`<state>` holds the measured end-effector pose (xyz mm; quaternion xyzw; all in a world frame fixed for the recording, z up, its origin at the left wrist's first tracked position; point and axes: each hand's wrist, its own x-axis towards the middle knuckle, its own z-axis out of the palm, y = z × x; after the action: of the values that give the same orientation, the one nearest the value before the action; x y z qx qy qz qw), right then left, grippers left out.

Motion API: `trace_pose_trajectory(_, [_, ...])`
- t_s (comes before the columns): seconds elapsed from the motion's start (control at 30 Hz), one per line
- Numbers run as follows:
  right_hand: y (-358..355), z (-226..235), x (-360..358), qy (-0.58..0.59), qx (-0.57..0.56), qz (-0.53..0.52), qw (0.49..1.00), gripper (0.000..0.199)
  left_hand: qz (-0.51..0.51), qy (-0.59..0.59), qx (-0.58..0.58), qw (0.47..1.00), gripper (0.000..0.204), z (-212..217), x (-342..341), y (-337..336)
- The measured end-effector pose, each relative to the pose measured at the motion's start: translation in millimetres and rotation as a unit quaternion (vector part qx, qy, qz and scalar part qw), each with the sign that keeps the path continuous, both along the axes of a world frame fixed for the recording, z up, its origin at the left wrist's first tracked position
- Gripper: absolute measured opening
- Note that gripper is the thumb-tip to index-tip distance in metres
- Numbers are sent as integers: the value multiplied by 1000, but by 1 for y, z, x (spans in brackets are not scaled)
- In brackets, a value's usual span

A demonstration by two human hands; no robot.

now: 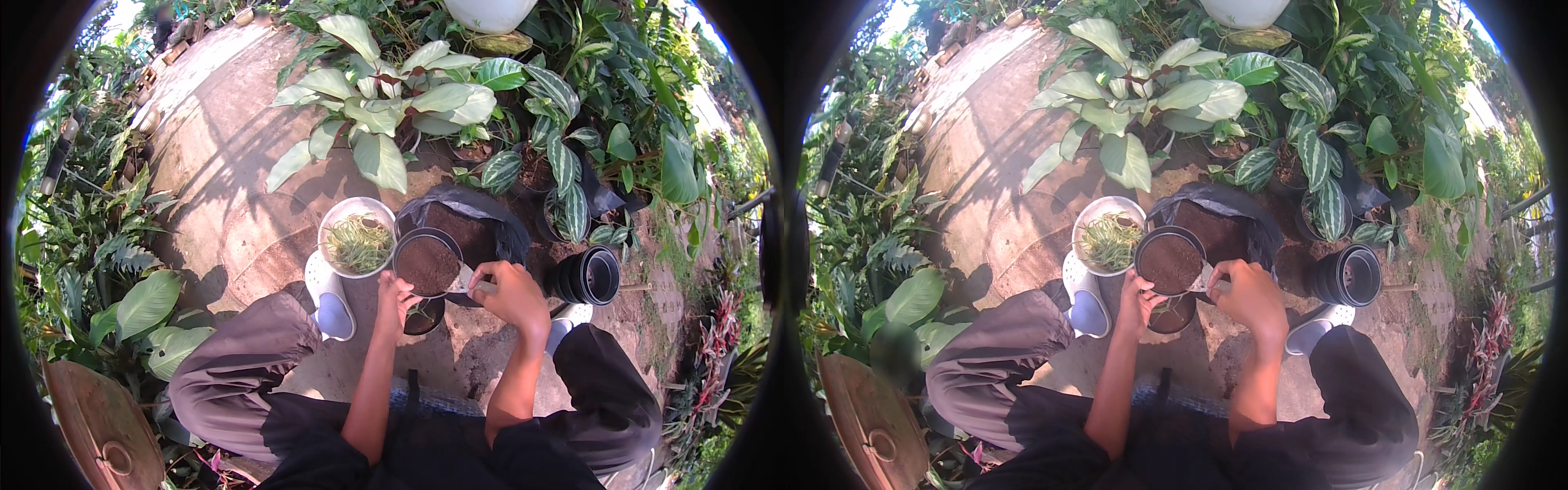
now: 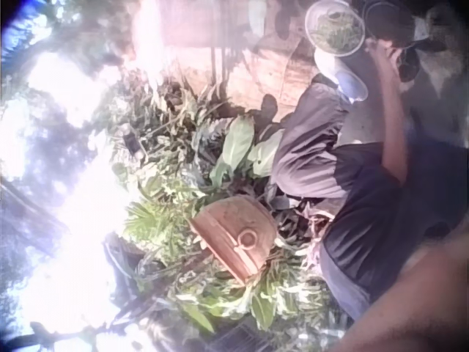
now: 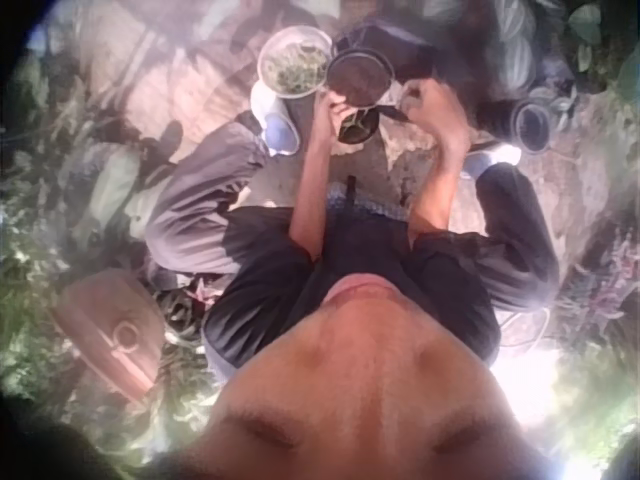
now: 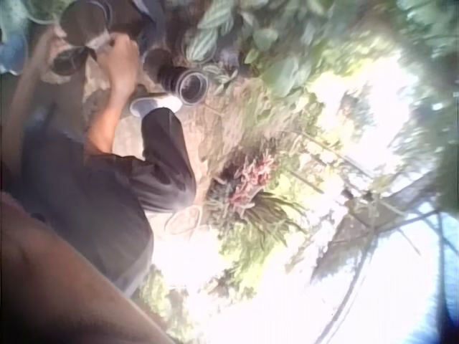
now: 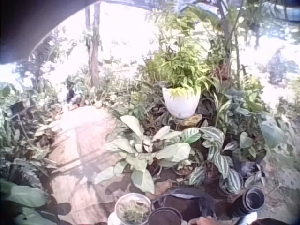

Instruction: The person fills a black plastic pot with soil using a small hand trowel and then places a green plant cutting into the soil, pressing it down by hand.

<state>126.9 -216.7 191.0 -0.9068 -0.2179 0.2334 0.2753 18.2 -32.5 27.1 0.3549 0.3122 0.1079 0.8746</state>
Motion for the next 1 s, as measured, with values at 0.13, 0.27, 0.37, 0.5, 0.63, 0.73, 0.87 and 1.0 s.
trace_pose_trajectory(0.13, [-2, -9, 2, -28, 43, 33, 998, 17, -43, -6, -47, 998, 29, -3, -2, 3])
trace_pose_trajectory(0.27, [-2, 12, -1, -20, 7, 29, 999, 20, -71, 20, -18, 997, 29, -3, 3, -4])
trace_pose_trajectory(0.37, [-4, 15, -2, -9, 14, 24, 1000, 18, -72, 15, -19, 997, 29, -1, 2, -3])
trace_pose_trajectory(0.5, [-5, 12, -11, -124, 24, -3, 992, 20, -72, 14, -32, 997, 29, -1, 0, 1])
trace_pose_trajectory(0.63, [-8, 20, -9, -108, 13, -11, 994, 25, -53, 34, -39, 997, 30, 2, 0, -1])
trace_pose_trajectory(0.73, [-4, 28, -10, -127, 64, -13, 990, 26, -9, 16, -78, 997, 30, -9, 3, -5])
trace_pose_trajectory(0.87, [3, 29, -3, -105, 115, 5, 988, 20, 59, 27, -65, 996, 29, -18, 4, -11])
trace_pose_trajectory(1.0, [8, 22, -1, -107, 125, 8, 986, 21, 67, -9, -72, 995, 25, -31, 0, -1])
